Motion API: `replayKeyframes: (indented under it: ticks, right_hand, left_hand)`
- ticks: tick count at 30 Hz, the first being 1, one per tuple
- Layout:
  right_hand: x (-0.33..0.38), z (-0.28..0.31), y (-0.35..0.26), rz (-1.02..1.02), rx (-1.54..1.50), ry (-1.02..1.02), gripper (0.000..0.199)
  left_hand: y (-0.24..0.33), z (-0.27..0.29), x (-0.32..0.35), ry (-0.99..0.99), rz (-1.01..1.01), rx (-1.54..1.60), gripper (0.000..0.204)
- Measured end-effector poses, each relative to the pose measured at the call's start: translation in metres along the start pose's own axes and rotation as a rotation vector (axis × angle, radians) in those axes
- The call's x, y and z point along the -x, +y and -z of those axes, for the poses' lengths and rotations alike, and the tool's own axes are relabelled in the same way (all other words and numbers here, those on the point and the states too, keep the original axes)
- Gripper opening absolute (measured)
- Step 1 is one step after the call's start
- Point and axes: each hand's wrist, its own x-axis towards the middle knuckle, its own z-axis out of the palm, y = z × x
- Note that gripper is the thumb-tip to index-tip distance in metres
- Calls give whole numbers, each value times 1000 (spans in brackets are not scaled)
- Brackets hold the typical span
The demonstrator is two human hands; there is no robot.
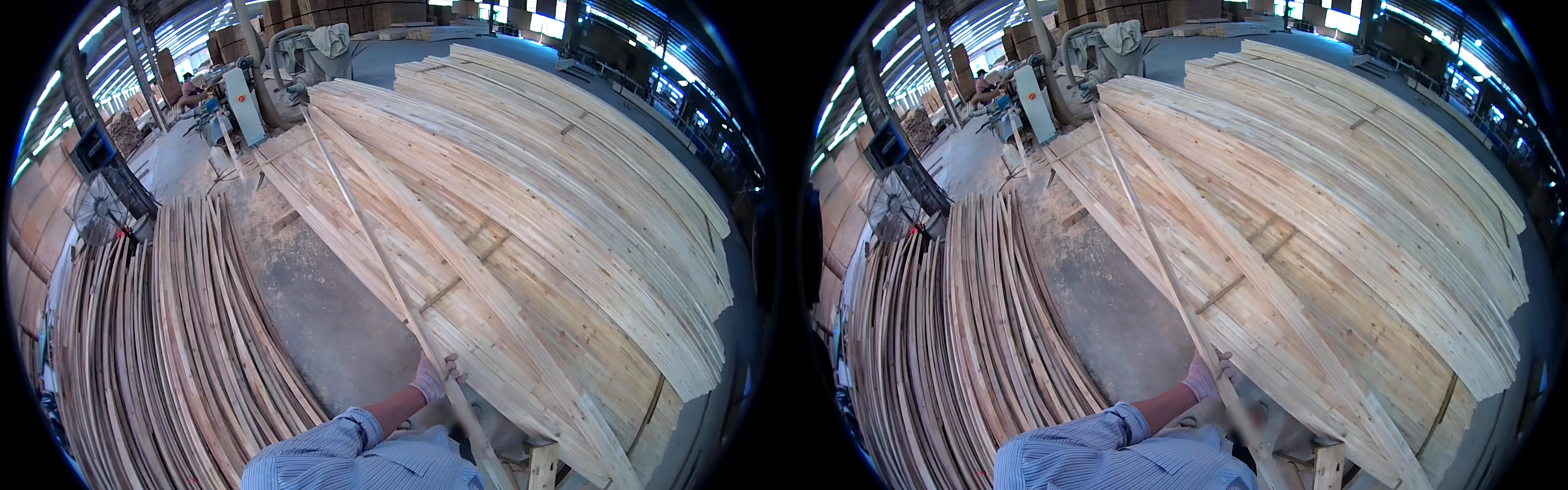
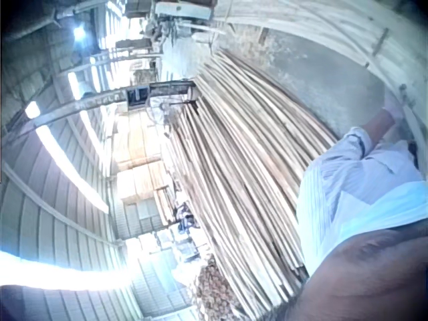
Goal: The person picks up long, thin wooden planks from a pile on the floor and places them onto a larger stack of planks. The person repeats this action multiple times, moving planks one by one from the floor to the stack.
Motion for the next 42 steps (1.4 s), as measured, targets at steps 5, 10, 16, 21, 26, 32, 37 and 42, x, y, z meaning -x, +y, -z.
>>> replayKeyframes:
  ticks: [5, 10, 16, 21, 26, 32, 37, 42]
  right_hand:
    - [49, 1, -2, -243, 111, -113, 54]
    - [51, -7, 7, -296, 143, -180, 51]
    - [50, -21, 63, -317, 85, -235, 47]
    - [66, -64, 211, -409, -260, -212, 43]
    - [97, -29, 212, -277, 89, -310, 50]
    - [112, 13, 191, -124, 396, -345, 68]
    - [107, 6, 210, -141, 487, -329, 63]
    - [102, 2, 200, -57, 597, -293, 63]
  left_hand:
    - [-18, -16, 54, 37, -23, 7, 52]
    - [-30, -12, 91, 52, 10, 76, 46]
    - [-52, 0, 118, 5, -60, 95, 40]
    - [-83, 10, 134, -59, -115, 124, 37]
    - [-98, -11, 169, -52, -181, 126, 35]
    - [-106, -7, 179, -113, -220, 91, 33]
    - [-105, 3, 184, -159, -226, 100, 32]
    - [-85, 14, 185, -95, -242, 109, 32]
